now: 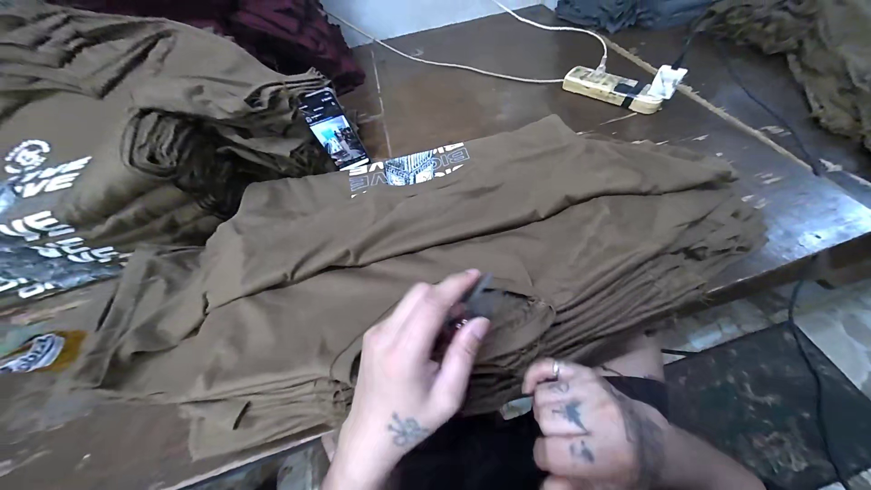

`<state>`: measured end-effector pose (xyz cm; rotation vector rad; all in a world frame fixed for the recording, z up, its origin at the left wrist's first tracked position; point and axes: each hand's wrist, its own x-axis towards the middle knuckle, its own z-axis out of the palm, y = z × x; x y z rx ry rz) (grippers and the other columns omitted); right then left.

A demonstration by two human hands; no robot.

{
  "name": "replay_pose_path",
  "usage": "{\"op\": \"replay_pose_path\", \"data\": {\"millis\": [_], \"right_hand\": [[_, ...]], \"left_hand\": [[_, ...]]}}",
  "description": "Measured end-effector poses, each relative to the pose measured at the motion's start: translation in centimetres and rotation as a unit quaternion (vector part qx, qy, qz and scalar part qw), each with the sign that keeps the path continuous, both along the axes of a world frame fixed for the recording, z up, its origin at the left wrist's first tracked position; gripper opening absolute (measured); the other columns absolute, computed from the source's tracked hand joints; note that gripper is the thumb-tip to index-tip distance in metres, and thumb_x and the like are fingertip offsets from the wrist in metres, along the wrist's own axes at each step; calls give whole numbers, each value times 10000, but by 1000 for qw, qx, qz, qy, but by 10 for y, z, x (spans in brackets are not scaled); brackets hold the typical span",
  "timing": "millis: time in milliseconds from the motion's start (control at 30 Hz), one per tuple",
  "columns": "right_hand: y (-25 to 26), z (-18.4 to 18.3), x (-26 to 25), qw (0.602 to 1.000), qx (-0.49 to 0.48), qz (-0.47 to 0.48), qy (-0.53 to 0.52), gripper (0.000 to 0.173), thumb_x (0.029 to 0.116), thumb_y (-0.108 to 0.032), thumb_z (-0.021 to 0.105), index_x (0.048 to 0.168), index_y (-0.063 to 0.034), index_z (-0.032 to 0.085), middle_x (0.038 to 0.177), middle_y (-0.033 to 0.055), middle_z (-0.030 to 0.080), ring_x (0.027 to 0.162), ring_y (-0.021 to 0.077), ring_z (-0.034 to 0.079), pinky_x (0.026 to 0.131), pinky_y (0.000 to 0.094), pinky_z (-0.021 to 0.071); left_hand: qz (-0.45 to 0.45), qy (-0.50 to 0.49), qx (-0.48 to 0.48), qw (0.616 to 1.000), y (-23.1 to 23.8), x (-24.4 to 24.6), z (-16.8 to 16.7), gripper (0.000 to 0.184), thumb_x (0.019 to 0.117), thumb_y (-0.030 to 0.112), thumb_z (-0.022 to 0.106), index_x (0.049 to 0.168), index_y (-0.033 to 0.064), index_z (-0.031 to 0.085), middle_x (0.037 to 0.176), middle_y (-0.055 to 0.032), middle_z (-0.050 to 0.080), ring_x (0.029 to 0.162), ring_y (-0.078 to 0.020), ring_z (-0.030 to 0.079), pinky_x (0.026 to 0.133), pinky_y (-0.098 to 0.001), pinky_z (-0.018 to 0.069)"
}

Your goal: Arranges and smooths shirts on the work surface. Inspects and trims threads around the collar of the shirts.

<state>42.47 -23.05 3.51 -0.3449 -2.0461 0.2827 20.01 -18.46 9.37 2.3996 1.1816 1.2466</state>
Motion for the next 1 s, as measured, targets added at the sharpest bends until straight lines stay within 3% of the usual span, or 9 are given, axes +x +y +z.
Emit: {"op": "replay_pose_path", "data": {"millis": [133, 200, 367, 500, 667, 800, 867, 933, 1000], "right_hand": [[19, 10, 21, 994, 3, -112, -7, 174, 1056, -286, 569, 1085, -139, 657, 858, 45, 590, 854, 160, 618, 914, 325, 528], [39, 21, 32, 985, -26, -161, -49, 250, 1049, -348, 580, 1255, -231, 661, 1094, 67, 626, 1047, 147, 615, 946, 298, 513], [57, 17, 33, 987, -95, -124, -40, 196, 1037, -333, 614, 1008, -171, 719, 1117, 71, 618, 1061, 58, 594, 927, 172, 505], [49, 8, 43, 987, -134, -51, 77, 131, 1028, -303, 637, 1015, -199, 716, 1124, -23, 689, 1123, 104, 663, 974, 275, 570], [32, 19, 48, 987, -103, -77, 96, 121, 998, -318, 682, 1006, -201, 711, 947, -69, 626, 932, 32, 627, 866, 213, 537], [-2, 21, 15, 985, -148, 93, 7, 163, 1023, -238, 642, 942, -114, 709, 806, 30, 649, 809, 129, 635, 795, 271, 529], [-10, -9, -9, 950, -211, 170, -154, 226, 1041, -239, 595, 1020, -65, 738, 924, 106, 719, 907, 222, 691, 845, 355, 553], [-6, -51, -25, 863, -335, 178, -334, 341, 1044, -248, 589, 1326, -72, 664, 1191, 161, 719, 1072, 302, 714, 926, 492, 575], [4, -71, -26, 783, -424, 159, -427, 439, 1062, -218, 543, 1432, 17, 564, 1305, 296, 648, 1180, 442, 653, 1002, 628, 491]], "left_hand": [[26, -100, -90, 991, 4, -9, -11, 466, 1015, 362, 601, 1372, 62, 597, 917, 21, 672, 731, 10, 591, 647, -171, 524], [22, -82, -133, 987, 2, -7, -18, 467, 1013, 350, 597, 1391, 76, 595, 890, 26, 665, 715, -14, 592, 641, -202, 532], [17, -33, -120, 992, -2, -3, -28, 428, 1032, 362, 553, 1362, 103, 635, 941, 3, 688, 734, -32, 597, 652, -219, 525], [19, 34, -97, 994, -4, -1, -29, 415, 1057, 353, 492, 1362, 112, 637, 973, -35, 698, 764, -119, 645, 656, -330, 551], [-63, 22, -101, 993, 0, 9, -25, 409, 1069, 353, 484, 1356, 105, 636, 1030, -47, 702, 820, -118, 661, 694, -326, 561], [-86, -89, -126, 984, 1, 13, -23, 424, 1044, 324, 557, 1356, 45, 623, 1014, -33, 686, 814, -36, 614, 722, -208, 541], [-83, -156, -115, 978, -2, 8, -18, 403, 1013, 284, 624, 1324, 30, 635, 972, -6, 680, 749, 11, 574, 661, -164, 509], [-84, -188, -82, 975, -10, -7, -5, 322, 1035, 246, 589, 1286, 53, 650, 988, 33, 690, 753, 55, 569, 656, -123, 494], [-66, -228, -72, 969, -18, -30, 8, 268, 1063, 308, 554, 1267, 180, 671, 915, 107, 676, 690, 63, 569, 599, -118, 489]]}}
